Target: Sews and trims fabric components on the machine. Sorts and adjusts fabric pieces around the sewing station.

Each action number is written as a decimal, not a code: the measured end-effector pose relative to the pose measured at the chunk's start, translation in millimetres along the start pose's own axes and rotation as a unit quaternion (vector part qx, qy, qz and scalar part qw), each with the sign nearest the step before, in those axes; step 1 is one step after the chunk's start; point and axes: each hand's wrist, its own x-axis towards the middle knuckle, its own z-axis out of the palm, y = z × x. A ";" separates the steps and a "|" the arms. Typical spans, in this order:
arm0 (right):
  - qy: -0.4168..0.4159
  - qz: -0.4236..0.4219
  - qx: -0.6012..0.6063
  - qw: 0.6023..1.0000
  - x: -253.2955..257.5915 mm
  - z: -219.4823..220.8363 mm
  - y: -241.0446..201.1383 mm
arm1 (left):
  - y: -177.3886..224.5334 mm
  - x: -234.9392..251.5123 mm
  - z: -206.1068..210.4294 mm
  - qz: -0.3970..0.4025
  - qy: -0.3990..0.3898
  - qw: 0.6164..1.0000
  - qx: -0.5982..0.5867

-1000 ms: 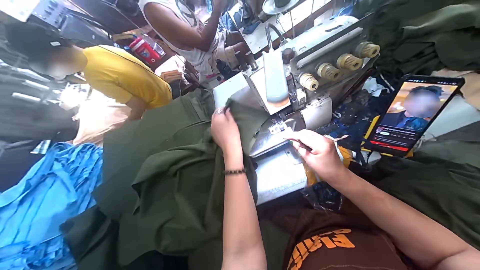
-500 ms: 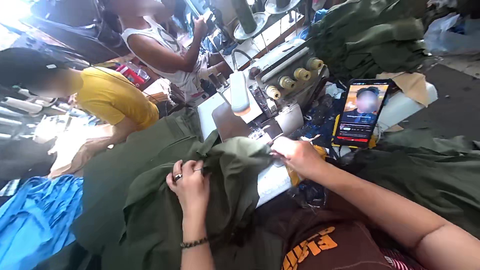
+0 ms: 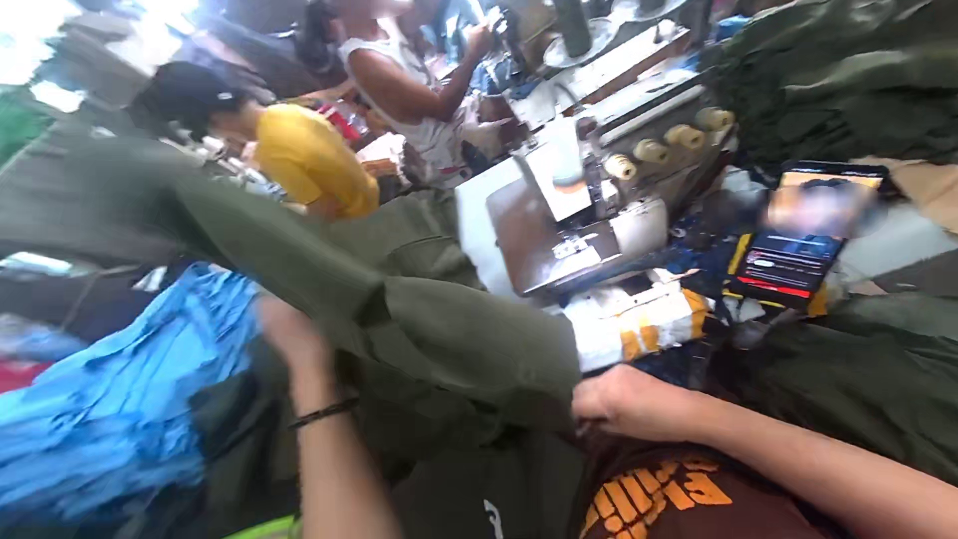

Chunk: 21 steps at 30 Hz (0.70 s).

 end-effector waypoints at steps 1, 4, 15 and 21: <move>-0.076 0.001 0.005 0.997 -0.1 12.3 2.8 | -14.1 -27.1 3.6 -0.074 -0.060 0.995 0.003; -0.243 0.013 -0.031 0.969 1.4 34.7 15.6 | -14.9 -85.7 -15.5 -0.206 -0.107 0.970 -0.069; -0.078 0.104 0.026 0.991 10.8 -11.4 30.4 | -21.9 -135.3 -26.7 -0.031 0.057 0.981 -0.181; -0.102 0.240 0.226 0.939 53.7 10.2 13.7 | -26.0 -175.9 -23.7 0.151 -0.078 0.985 -0.039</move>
